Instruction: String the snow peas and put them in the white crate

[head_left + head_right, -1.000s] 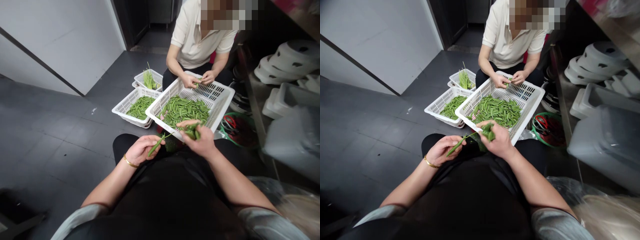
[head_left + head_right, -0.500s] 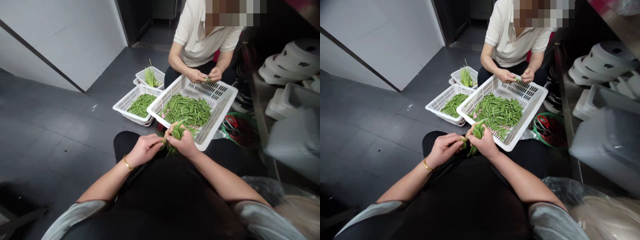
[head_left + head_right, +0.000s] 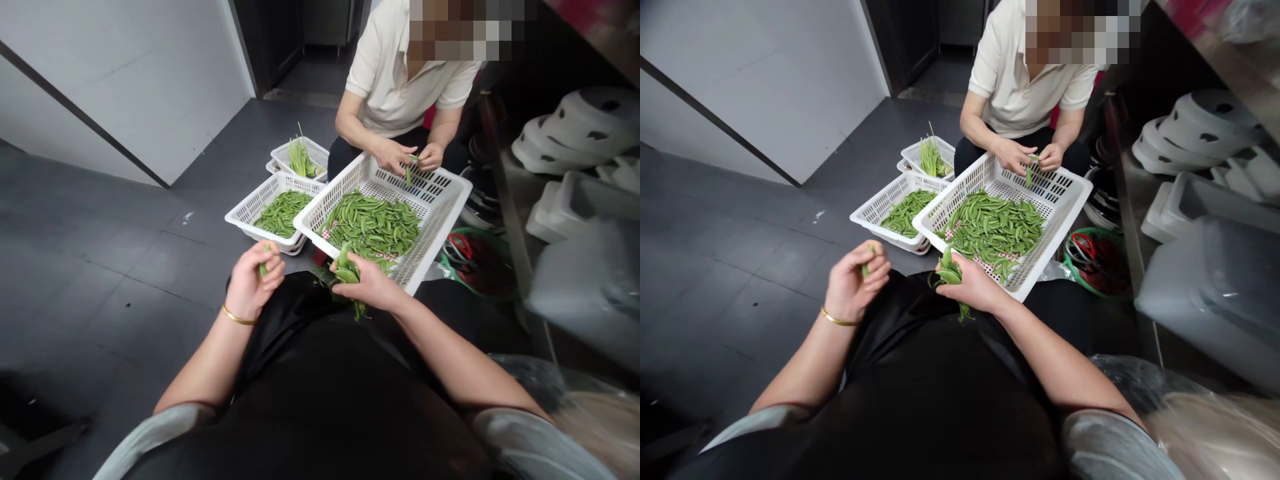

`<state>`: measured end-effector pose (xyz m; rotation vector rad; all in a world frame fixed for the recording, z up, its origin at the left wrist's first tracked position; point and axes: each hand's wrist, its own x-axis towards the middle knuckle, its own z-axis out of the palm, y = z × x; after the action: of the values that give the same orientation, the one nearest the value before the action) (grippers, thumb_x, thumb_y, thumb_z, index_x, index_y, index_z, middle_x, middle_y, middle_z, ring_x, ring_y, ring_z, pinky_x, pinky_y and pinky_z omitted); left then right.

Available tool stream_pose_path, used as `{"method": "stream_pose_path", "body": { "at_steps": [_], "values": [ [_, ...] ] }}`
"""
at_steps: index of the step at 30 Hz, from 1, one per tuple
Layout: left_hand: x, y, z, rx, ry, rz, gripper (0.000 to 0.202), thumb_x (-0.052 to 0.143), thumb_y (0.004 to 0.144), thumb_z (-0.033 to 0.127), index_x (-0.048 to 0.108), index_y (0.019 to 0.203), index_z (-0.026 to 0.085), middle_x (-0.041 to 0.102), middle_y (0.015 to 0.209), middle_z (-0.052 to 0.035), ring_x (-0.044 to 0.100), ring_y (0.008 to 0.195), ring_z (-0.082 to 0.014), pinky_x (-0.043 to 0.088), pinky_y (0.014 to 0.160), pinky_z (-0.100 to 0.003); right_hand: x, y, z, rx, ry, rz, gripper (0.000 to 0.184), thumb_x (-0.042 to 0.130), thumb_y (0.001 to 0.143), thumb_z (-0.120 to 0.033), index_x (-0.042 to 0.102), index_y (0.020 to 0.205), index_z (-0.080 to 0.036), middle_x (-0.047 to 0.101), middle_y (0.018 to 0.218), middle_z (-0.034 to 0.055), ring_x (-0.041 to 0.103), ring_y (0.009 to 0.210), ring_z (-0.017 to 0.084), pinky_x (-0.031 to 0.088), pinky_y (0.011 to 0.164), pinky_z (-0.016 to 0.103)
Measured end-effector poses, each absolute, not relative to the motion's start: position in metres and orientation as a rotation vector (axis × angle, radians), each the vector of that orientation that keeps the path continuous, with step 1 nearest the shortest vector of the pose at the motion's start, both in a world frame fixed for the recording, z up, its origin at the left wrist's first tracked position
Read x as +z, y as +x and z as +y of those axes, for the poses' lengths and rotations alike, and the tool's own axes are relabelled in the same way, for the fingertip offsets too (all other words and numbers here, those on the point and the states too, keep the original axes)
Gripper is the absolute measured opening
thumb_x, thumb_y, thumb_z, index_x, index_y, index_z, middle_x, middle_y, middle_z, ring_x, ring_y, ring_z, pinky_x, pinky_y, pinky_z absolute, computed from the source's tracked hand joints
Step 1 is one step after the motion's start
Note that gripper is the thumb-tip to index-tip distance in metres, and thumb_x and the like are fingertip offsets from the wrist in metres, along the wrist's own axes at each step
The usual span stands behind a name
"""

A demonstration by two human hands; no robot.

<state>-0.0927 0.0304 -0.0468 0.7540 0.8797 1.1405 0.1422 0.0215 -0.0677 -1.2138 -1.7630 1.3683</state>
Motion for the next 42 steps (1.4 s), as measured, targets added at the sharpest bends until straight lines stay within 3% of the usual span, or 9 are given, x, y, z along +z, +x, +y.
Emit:
{"method": "stream_pose_path", "body": {
  "at_steps": [2, 7, 11, 16, 21, 24, 27, 35, 42],
  "values": [
    [-0.052, -0.073, 0.022, 1.073, 0.965, 0.982, 0.014, 0.069, 0.069, 0.022, 0.059, 0.073, 0.014, 0.034, 0.048, 0.0081, 0.024, 0.037, -0.0019, 0.018, 0.035, -0.014, -0.067, 0.139, 0.021, 1.352, -1.195, -1.806, 0.03, 0.068, 0.066, -0.021, 0.056, 0.092, -0.017, 0.053, 0.076, -0.0036, 0.05, 0.067, 0.011, 0.041, 0.065, 0.024],
    [-0.057, -0.044, 0.017, 1.024, 1.341, 1.096, 0.024, 0.074, 0.068, 0.025, 0.068, 0.089, 0.014, 0.043, 0.054, 0.0053, 0.037, 0.048, -0.0051, 0.031, 0.047, -0.018, -0.066, 0.132, 0.016, 1.421, -1.086, -1.896, 0.036, 0.064, 0.068, -0.017, 0.057, 0.103, -0.016, 0.059, 0.086, -0.0007, 0.055, 0.077, 0.014, 0.043, 0.072, 0.026],
    [-0.056, -0.042, 0.024, 1.011, 1.317, 1.042, 0.015, 0.076, 0.065, 0.024, 0.07, 0.073, 0.013, 0.06, 0.071, -0.0027, 0.049, 0.056, -0.0083, 0.04, 0.051, -0.021, -0.069, 0.13, 0.014, 1.409, -1.087, -1.977, 0.034, 0.062, 0.067, -0.014, 0.057, 0.101, -0.016, 0.061, 0.088, 0.0006, 0.057, 0.08, 0.015, 0.044, 0.074, 0.027],
    [-0.055, -0.06, 0.035, 1.203, 0.827, 0.976, 0.016, 0.075, 0.066, 0.024, 0.063, 0.072, 0.014, 0.058, 0.066, 0.0013, 0.026, 0.037, 0.0006, 0.016, 0.033, -0.014, -0.074, 0.14, 0.013, 1.498, -1.117, -1.961, 0.023, 0.062, 0.068, -0.015, 0.059, 0.091, -0.016, 0.062, 0.081, -0.0012, 0.057, 0.073, 0.013, 0.044, 0.068, 0.024],
    [-0.056, -0.074, 0.036, 1.196, 0.755, 0.952, 0.019, 0.075, 0.065, 0.021, 0.06, 0.07, 0.011, 0.062, 0.075, -0.0016, 0.027, 0.036, 0.003, 0.015, 0.032, -0.013, -0.073, 0.152, 0.012, 1.388, -1.216, -1.67, 0.017, 0.062, 0.076, -0.027, 0.057, 0.089, -0.017, 0.061, 0.071, -0.0017, 0.054, 0.054, 0.01, 0.045, 0.055, 0.023],
    [-0.057, -0.071, 0.031, 1.082, 0.753, 0.942, 0.02, 0.075, 0.065, 0.022, 0.06, 0.071, 0.01, 0.062, 0.074, -0.0023, 0.027, 0.036, 0.0031, 0.016, 0.032, -0.013, -0.065, 0.149, 0.009, 1.157, -1.11, -1.756, 0.021, 0.064, 0.078, -0.031, 0.06, 0.095, -0.019, 0.067, 0.088, 0.0042, 0.063, 0.077, 0.016, 0.05, 0.073, 0.029],
    [-0.056, -0.071, 0.028, 1.046, 0.758, 0.934, 0.02, 0.075, 0.066, 0.022, 0.061, 0.071, 0.01, 0.056, 0.061, 0.001, 0.026, 0.036, 0.0023, 0.015, 0.032, -0.013, -0.057, 0.144, 0.004, 1.002, -0.88, -1.946, 0.026, 0.068, 0.077, -0.029, 0.061, 0.1, -0.02, 0.064, 0.107, 0.0085, 0.059, 0.102, 0.02, 0.046, 0.091, 0.035],
    [-0.057, -0.071, 0.025, 1.029, 0.756, 0.915, 0.02, 0.075, 0.066, 0.022, 0.061, 0.071, 0.01, 0.057, 0.065, -0.0006, 0.026, 0.037, 0.0029, 0.015, 0.033, -0.013, -0.053, 0.137, -0.002, 0.742, -0.964, -1.924, 0.022, 0.059, 0.081, -0.019, 0.059, 0.103, -0.022, 0.068, 0.092, 0.0056, 0.064, 0.084, 0.017, 0.05, 0.076, 0.03],
    [-0.059, -0.056, 0.016, 1.1, 0.864, 1.022, 0.025, 0.075, 0.067, 0.029, 0.057, 0.07, 0.012, 0.056, 0.058, 0.0016, 0.032, 0.036, 0.0003, 0.018, 0.034, -0.014, -0.053, 0.135, -0.002, 0.655, -0.838, -2.014, 0.019, 0.055, 0.08, -0.012, 0.058, 0.097, -0.021, 0.065, 0.086, 0.005, 0.061, 0.077, 0.015, 0.048, 0.069, 0.026]
  ]
}}
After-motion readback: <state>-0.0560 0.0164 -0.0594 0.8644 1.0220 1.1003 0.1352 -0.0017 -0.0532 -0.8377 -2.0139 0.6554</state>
